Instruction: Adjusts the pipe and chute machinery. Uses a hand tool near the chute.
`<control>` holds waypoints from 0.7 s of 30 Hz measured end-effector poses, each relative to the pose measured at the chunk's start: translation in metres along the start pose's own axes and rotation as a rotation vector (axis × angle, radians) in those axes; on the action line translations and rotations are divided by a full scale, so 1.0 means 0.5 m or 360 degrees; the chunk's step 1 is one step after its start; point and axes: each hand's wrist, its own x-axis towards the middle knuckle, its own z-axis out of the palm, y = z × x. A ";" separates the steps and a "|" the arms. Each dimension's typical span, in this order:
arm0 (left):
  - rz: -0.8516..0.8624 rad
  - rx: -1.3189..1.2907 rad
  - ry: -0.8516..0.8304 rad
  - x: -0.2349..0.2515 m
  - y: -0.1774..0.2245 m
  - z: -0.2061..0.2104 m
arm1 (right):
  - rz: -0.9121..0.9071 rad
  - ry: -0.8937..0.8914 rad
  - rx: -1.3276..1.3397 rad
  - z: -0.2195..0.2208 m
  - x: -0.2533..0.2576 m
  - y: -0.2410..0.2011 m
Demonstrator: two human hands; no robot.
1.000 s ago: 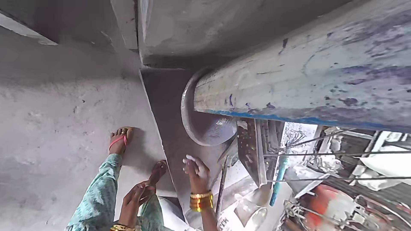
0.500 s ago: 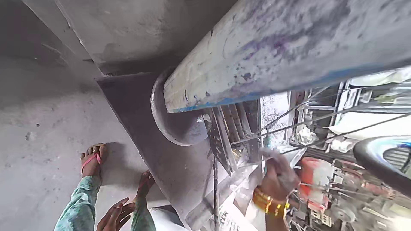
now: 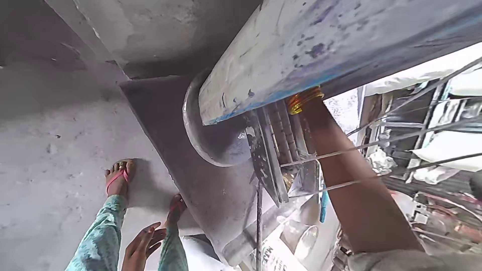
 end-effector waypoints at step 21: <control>0.0014 -0.0106 0.0095 -0.003 0.016 0.012 | -0.0053 0.0208 -0.0513 0.032 -0.055 0.005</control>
